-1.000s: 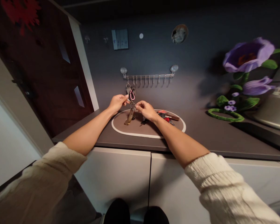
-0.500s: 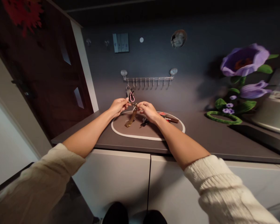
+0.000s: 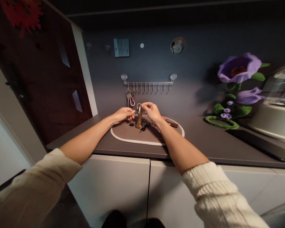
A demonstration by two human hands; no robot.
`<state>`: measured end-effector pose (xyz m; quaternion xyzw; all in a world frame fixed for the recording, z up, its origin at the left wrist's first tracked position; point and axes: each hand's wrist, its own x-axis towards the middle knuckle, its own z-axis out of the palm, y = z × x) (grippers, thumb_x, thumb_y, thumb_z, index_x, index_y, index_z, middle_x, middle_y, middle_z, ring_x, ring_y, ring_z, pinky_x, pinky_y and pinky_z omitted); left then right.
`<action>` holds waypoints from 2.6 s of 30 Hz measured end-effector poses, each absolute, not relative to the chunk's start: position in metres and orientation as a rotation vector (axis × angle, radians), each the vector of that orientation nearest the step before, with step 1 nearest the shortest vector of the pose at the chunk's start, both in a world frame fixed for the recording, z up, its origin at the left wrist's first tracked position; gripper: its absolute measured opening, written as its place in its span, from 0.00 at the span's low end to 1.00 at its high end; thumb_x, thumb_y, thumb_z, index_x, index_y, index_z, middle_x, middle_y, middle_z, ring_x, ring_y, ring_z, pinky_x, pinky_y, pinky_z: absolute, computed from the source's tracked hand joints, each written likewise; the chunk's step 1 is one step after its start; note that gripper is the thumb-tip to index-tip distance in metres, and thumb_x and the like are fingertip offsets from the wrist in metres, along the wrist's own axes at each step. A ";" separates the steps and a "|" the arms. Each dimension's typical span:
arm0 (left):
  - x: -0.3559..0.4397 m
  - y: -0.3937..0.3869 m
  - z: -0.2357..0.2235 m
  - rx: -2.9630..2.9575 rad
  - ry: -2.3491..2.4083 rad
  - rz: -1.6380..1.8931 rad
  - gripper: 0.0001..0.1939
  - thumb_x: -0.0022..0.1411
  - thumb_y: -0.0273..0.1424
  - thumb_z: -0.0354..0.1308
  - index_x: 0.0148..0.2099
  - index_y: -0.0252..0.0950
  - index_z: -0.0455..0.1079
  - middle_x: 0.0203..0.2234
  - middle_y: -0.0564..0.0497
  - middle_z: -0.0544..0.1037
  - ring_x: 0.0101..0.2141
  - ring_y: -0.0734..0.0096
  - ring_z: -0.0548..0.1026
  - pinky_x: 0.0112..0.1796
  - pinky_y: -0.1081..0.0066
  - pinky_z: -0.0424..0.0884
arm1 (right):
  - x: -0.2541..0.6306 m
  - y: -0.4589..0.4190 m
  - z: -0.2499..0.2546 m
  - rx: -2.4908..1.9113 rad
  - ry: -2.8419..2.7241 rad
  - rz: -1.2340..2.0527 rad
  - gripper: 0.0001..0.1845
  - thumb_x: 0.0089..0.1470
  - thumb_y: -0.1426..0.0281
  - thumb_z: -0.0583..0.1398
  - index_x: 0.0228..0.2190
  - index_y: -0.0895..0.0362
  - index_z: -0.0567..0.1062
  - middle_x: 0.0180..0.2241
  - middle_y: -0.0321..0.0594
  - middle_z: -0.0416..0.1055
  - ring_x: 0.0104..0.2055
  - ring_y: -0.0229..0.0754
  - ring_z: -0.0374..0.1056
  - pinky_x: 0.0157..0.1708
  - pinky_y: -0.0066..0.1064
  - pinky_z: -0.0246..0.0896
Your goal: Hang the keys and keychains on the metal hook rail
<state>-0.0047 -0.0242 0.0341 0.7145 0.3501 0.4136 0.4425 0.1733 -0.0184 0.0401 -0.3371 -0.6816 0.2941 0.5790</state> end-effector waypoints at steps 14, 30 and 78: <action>0.002 -0.029 0.042 1.957 0.979 1.422 0.08 0.53 0.28 0.56 0.37 0.32 0.70 0.34 0.48 0.75 0.34 0.75 0.70 0.41 0.72 0.63 | 0.175 -0.022 0.041 -0.851 -1.828 0.294 0.14 0.51 0.60 0.53 0.33 0.57 0.72 0.34 0.41 0.70 0.37 0.41 0.64 0.40 0.33 0.57; 0.002 -0.024 0.038 2.065 0.834 1.364 0.13 0.51 0.38 0.57 0.32 0.32 0.70 0.27 0.51 0.74 0.30 0.75 0.68 0.37 0.72 0.62 | 0.165 -0.027 0.038 -0.768 -1.716 0.569 0.15 0.45 0.59 0.58 0.29 0.58 0.69 0.30 0.38 0.69 0.32 0.36 0.63 0.37 0.31 0.58; -0.003 -0.001 0.033 1.859 1.300 1.642 0.07 0.55 0.27 0.51 0.30 0.32 0.71 0.23 0.50 0.74 0.26 0.75 0.70 0.31 0.74 0.65 | 0.116 0.076 0.103 -1.163 -1.077 0.440 0.09 0.43 0.69 0.57 0.27 0.61 0.74 0.31 0.43 0.74 0.30 0.36 0.68 0.30 0.24 0.61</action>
